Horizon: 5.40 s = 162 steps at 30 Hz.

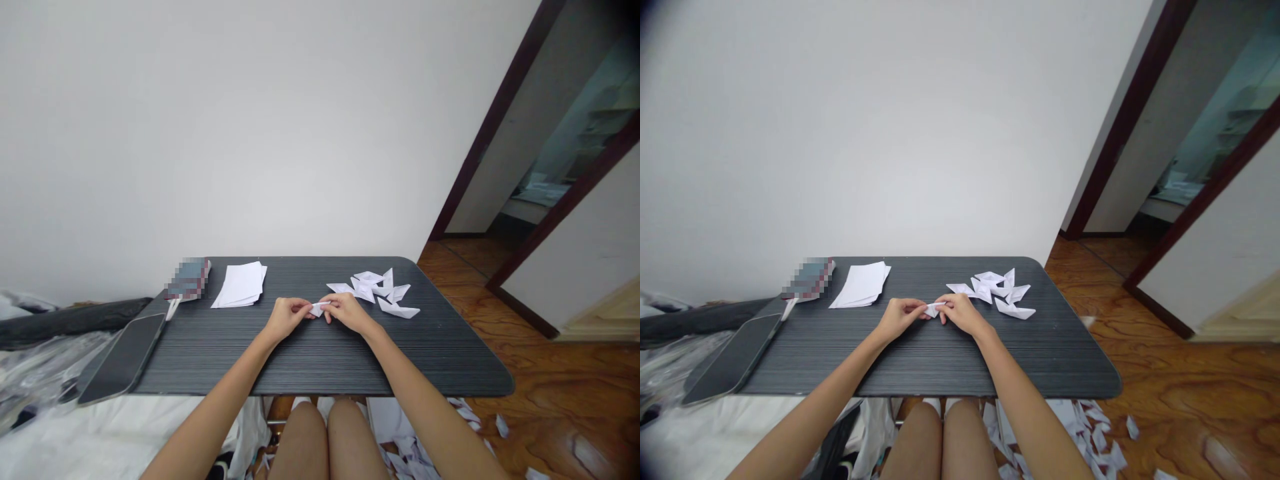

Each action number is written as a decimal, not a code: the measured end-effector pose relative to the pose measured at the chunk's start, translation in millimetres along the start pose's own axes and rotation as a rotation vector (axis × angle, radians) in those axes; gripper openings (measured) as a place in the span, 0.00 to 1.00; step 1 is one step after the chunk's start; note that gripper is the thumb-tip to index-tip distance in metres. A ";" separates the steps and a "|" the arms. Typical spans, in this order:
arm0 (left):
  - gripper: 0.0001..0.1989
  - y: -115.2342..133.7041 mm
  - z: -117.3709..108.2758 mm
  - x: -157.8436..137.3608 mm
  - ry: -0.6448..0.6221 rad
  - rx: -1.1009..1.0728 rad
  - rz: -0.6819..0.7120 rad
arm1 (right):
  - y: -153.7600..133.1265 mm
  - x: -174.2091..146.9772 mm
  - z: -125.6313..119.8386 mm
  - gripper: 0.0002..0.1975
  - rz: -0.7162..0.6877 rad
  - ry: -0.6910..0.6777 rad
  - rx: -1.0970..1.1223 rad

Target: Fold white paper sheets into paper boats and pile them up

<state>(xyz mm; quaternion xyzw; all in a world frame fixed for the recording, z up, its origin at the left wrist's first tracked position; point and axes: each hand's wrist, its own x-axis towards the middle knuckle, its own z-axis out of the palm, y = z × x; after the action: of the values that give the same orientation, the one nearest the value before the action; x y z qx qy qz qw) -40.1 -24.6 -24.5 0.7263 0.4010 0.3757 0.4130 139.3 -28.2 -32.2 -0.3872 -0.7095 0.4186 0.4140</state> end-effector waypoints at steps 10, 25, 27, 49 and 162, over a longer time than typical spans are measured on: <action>0.15 4.3 -0.2 0.6 -0.042 0.136 0.086 | 0.0 2.5 0.4 0.13 -0.001 -0.045 0.097; 0.14 6.9 5.4 0.7 -0.026 0.144 0.163 | 2.1 8.8 15.1 0.13 -0.054 0.189 0.168; 0.14 4.4 7.7 2.1 -0.030 0.121 0.149 | 4.2 9.1 18.3 0.16 -0.058 0.165 0.155; 0.16 -4.7 9.3 7.1 0.001 0.085 0.054 | 13.7 8.5 9.1 0.09 -0.051 0.065 -0.153; 0.13 7.3 0.3 2.0 0.055 -0.029 0.142 | -9.7 -0.2 6.7 0.09 -0.076 0.120 0.123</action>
<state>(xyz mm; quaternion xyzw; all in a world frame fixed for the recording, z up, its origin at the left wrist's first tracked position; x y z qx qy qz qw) -37.1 -25.3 -17.6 0.7361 0.3542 0.4297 0.3847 131.3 -33.7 -25.4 -0.3580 -0.6707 0.4215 0.4943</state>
